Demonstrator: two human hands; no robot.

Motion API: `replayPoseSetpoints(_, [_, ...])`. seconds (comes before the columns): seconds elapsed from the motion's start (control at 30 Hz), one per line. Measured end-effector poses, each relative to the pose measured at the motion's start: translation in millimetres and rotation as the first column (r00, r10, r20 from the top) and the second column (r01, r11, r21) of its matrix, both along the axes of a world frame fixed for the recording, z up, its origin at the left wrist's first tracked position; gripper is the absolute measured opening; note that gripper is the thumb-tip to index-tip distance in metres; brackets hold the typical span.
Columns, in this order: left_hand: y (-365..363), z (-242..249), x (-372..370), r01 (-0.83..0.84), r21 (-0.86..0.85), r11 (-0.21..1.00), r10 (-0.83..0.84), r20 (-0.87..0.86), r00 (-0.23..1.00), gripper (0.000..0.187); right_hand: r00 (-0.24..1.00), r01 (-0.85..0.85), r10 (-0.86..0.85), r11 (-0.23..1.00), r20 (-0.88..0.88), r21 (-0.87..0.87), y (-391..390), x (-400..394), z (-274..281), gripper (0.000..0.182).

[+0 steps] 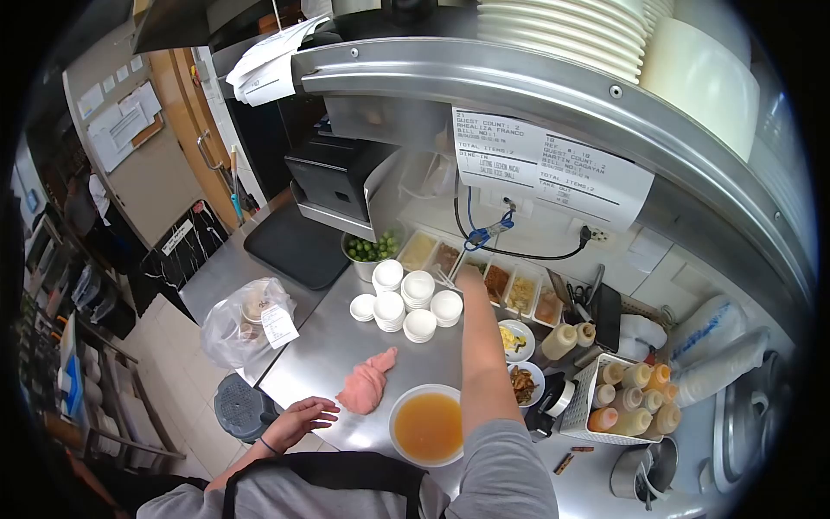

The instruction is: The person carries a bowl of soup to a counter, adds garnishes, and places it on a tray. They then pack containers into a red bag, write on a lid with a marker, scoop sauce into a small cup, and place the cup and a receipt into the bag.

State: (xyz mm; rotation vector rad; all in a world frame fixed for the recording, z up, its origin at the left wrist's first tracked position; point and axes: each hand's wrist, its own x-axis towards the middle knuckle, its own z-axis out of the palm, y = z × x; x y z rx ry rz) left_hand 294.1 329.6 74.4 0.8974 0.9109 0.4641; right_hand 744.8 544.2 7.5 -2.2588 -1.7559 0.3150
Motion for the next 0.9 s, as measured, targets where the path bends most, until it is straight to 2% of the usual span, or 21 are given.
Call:
replayPoseSetpoints(0.07, [-0.4, 2.1, 5.2, 0.003, -0.003, 1.0, -0.003, -0.011, 1.0, 0.026, 1.0, 0.017, -0.017, 1.0, -0.027, 0.013, 0.2, 0.1, -0.1, 0.017])
replayPoseSetpoints(0.17, [-1.9, 4.3, 7.8, 0.029, 0.022, 0.999, -0.029, -0.01, 1.0, 0.026, 0.994, 0.111, -0.111, 0.993, 0.001, 0.029, 17.9, 11.3, -31.4, 0.015])
replayPoseSetpoints(0.3, [-3.7, 7.8, 4.3, 0.039, 0.032, 0.999, -0.039, -0.022, 0.999, 0.026, 0.986, 0.169, -0.169, 0.986, 0.004, 0.015, 20.4, 12.4, -33.2, 0.014])
replayPoseSetpoints(0.37, [-3.0, 10.3, 2.8, 0.04, 0.017, 0.999, -0.04, -0.019, 0.999, 0.026, 0.977, 0.212, -0.207, 0.966, -0.05, 0.148, 11.5, 6.8, -22.0, 0.021])
replayPoseSetpoints(0.5, [-2.4, 13.7, 1.6, 0.021, 0.017, 1.0, -0.021, 0.003, 1.0, 0.026, 0.964, 0.256, -0.265, 0.951, 0.028, 0.173, 20.9, 21.2, -30.3, 0.017])
replayPoseSetpoints(0.57, [-1.6, 12.7, 2.3, 0.028, 0.022, 0.999, -0.029, 0.037, 0.999, 0.026, 0.974, 0.219, -0.228, 0.956, 0.021, 0.197, 28.0, 38.1, -44.9, 0.013])
replayPoseSetpoints(0.6, [-1.7, 14.3, 4.0, 0.035, 0.023, 0.999, -0.036, 0.035, 0.999, 0.027, 0.888, 0.345, -0.255, 0.92, -0.383, 0.186, 13.4, 34.7, -24.0, 0.01])
replayPoseSetpoints(0.63, [-1.9, 15.3, 5.4, 0.032, 0.016, 0.999, -0.032, 0.035, 0.999, 0.027, 0.65, 0.455, -0.237, 0.883, -0.722, 0.119, 6.4, 33.0, -16.3, 0.008])
replayPoseSetpoints(0.67, [-2.1, 15.6, 6.5, 0.044, 0.017, 0.999, -0.045, 0.051, 0.998, 0.027, 0.311, 0.505, -0.046, 0.854, -0.949, 0.124, 7.5, 41.3, -25.1, 0.013])
replayPoseSetpoints(0.7, [-2.0, 15.7, 7.3, 0.056, 0.018, 0.998, -0.057, 0.066, 0.996, 0.027, 0.308, 0.503, -0.053, 0.856, -0.95, 0.116, 1.9, 39.1, -20.8, 0.013])
replayPoseSetpoints(0.77, [-2.1, 13.9, 9.3, 0.079, 0.025, 0.997, -0.081, 0.085, 0.993, 0.028, 0.052, 0.604, 0.121, 0.787, -0.991, 0.127, -18.2, 34.4, 0.7, 0.021])
replayPoseSetpoints(0.9, [-3.7, 13.3, 14.8, 0.145, 0.02, 0.989, -0.146, 0.094, 0.985, 0.029, 0.033, 0.54, 0.084, 0.837, -0.996, 0.088, -63.0, 32.2, 46.8, 0.022])
